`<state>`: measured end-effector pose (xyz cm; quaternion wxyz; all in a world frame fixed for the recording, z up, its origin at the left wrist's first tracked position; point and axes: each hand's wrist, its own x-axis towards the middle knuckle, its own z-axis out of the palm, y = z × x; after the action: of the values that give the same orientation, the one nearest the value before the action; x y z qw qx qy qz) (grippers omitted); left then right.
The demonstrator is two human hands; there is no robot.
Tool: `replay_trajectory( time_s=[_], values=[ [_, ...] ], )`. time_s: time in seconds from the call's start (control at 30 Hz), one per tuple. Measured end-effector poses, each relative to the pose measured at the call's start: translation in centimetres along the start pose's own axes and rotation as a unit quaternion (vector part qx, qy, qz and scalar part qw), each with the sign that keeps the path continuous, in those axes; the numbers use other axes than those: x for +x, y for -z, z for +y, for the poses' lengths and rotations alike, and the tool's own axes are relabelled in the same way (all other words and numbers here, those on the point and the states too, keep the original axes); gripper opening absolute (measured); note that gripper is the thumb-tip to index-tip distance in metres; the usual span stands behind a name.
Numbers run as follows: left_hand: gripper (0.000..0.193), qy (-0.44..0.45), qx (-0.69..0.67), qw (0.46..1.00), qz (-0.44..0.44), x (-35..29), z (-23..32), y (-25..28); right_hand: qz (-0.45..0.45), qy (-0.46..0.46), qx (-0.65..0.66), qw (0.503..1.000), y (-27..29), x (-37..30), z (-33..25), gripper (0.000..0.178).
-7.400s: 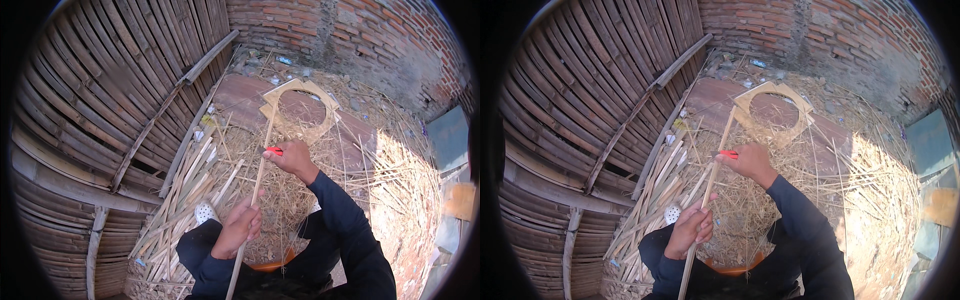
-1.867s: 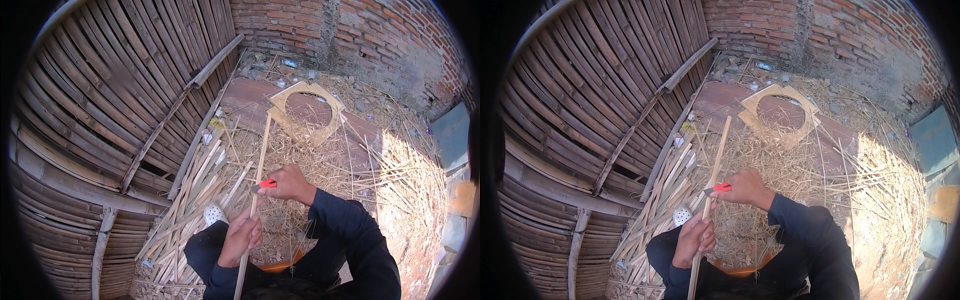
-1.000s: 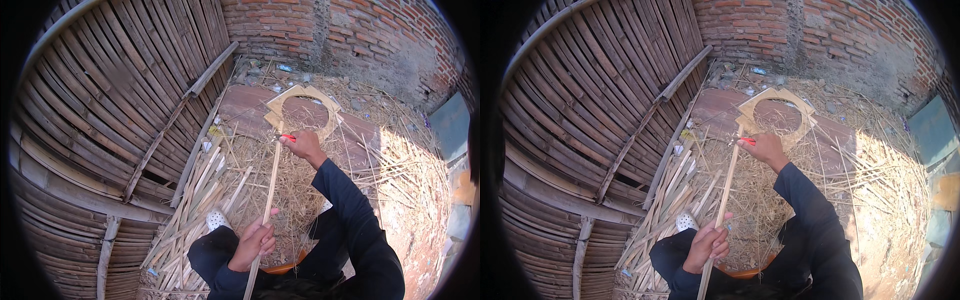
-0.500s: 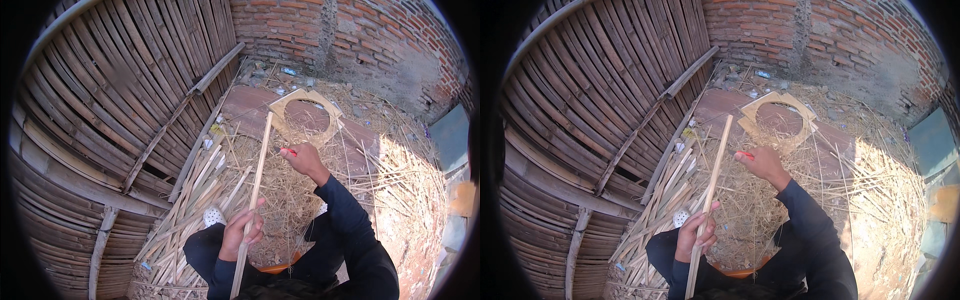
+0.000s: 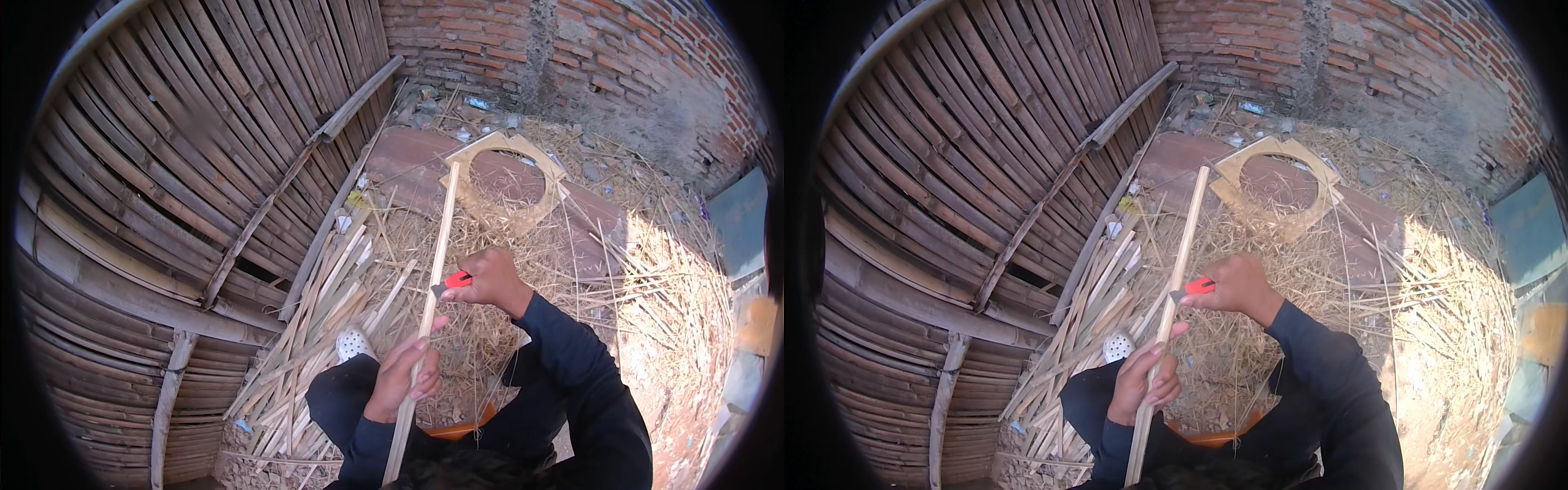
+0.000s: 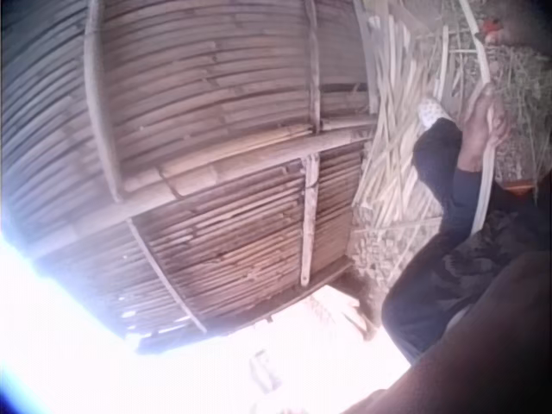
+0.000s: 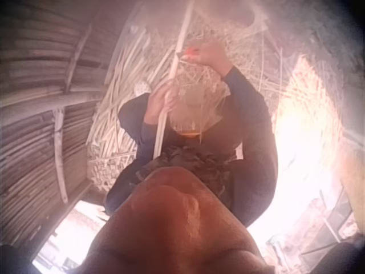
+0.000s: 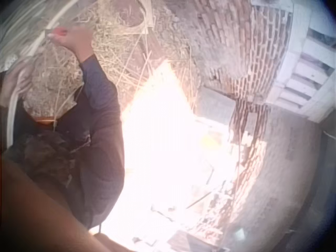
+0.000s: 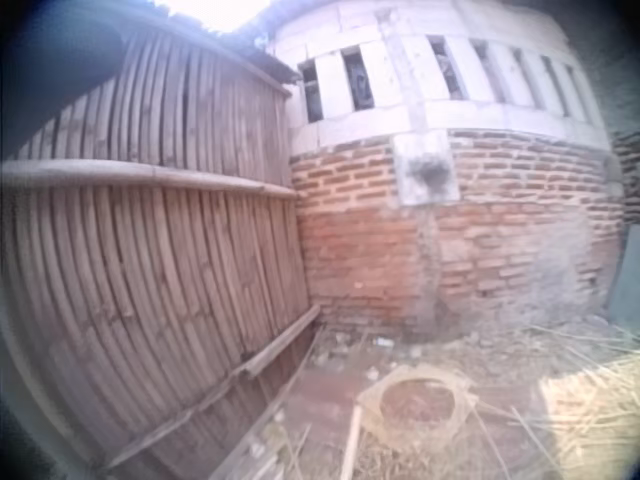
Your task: The person sits on the ground and uses a red utility knife to shave a long bamboo stick. They hold the stick with their left hand and scrape the surface with the knife in their right hand, removing thin strips of bamboo. The person occasionally rotates the stick to work on different sides.
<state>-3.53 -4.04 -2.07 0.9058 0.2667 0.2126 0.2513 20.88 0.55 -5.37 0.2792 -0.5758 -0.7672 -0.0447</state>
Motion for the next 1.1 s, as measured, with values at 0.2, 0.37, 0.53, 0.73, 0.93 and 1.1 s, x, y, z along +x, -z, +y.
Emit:
replay_trajectory(
  time_s=[0.2,0.37,0.53,0.73,0.93,1.1],
  values=[
    [0.045,0.027,0.054,0.998,-0.018,0.1,-0.7,-0.6,0.051,-0.212,-0.02,0.976,0.2,1.5,3.9,0.065],
    [0.044,0.07,0.069,0.995,-0.032,0.3,-1.5,-0.5,0.03,-0.242,-0.043,0.969,0.4,1.1,9.1,0.073],
    [0.045,0.118,0.098,0.981,-0.12,-1.2,-1.7,-1.4,0.102,-0.513,-0.008,0.852,2.2,0.9,17.2,0.087],
    [0.043,-0.001,0.137,0.991,-0.004,0.0,-0.6,1.3,-0.037,-0.424,0.053,0.903,0.0,-0.6,13.9,0.085],
    [0.034,-0.064,0.31,0.949,0.016,0.4,1.3,-1.9,-0.121,-0.319,0.064,0.938,0.2,1.0,5.9,0.076],
    [0.029,-0.203,0.368,0.906,0.042,2.8,5.3,-6.0,-0.092,-0.308,0.068,0.944,0.9,1.0,6.0,0.074]
  ],
)
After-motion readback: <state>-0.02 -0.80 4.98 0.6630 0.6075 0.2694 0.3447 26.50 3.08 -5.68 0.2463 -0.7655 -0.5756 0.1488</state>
